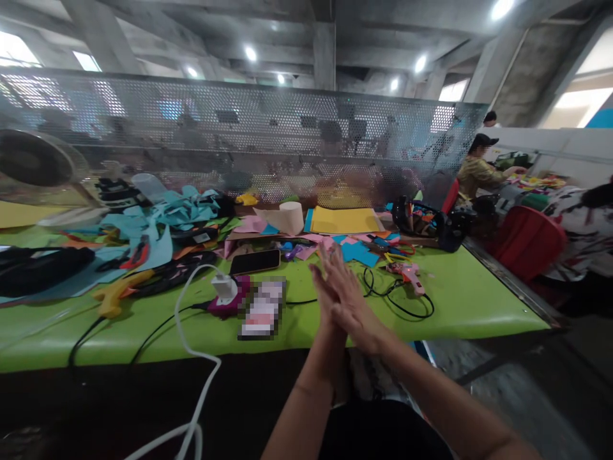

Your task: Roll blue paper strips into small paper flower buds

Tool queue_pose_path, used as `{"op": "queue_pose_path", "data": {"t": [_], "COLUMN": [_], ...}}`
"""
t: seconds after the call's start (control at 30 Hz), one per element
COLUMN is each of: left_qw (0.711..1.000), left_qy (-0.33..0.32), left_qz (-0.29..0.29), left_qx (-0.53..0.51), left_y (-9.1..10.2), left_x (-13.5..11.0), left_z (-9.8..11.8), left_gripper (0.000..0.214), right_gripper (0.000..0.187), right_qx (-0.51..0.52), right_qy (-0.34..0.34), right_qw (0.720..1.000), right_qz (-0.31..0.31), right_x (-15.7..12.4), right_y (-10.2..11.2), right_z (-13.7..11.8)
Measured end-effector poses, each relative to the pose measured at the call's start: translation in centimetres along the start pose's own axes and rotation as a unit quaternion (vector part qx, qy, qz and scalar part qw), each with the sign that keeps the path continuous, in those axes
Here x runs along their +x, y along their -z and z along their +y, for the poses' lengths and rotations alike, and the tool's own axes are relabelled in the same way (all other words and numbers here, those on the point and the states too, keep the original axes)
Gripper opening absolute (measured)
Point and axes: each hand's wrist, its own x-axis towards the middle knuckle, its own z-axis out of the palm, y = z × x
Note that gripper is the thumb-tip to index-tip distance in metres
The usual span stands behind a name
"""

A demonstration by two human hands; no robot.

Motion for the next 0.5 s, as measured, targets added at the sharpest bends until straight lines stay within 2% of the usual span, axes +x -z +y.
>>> {"op": "queue_pose_path", "data": {"t": [0.07,0.13,0.23,0.3,0.37,0.4,0.5], "left_qw": [0.999,0.998,0.999,0.999,0.999,0.999,0.999], "left_qy": [-0.001,0.004,0.026,0.047,0.046,0.034,-0.011], "left_qz": [0.037,0.048,0.015,-0.011,-0.006,0.014,0.044], "left_qx": [0.026,0.042,0.028,0.001,-0.021,-0.024,-0.027], "left_y": [-0.2,-0.8,-1.6,-1.6,-1.3,-1.1,-0.5], "left_x": [0.1,-0.4,-1.4,-1.7,-1.4,-1.2,-0.3], "left_z": [-0.5,-1.2,-1.8,-1.7,-1.3,-1.1,-0.7], "left_gripper": [0.055,0.065,0.075,0.069,0.064,0.064,0.065], "right_gripper": [0.069,0.069,0.069,0.071,0.07,0.07,0.07], "right_qx": [0.026,0.033,0.015,-0.011,-0.037,-0.047,-0.04], "right_qy": [-0.002,-0.024,-0.065,-0.074,-0.057,-0.04,0.009], "right_qw": [1.0,0.999,0.992,0.987,0.991,0.994,0.999], "right_qz": [-0.016,0.015,0.103,0.141,0.116,0.094,-0.009], "right_x": [-0.7,0.3,3.3,4.2,3.5,2.6,-0.1], "right_y": [-0.4,0.2,1.9,2.4,1.8,1.3,-0.4], "right_z": [0.0,1.2,3.4,3.8,3.1,2.4,0.9]}}
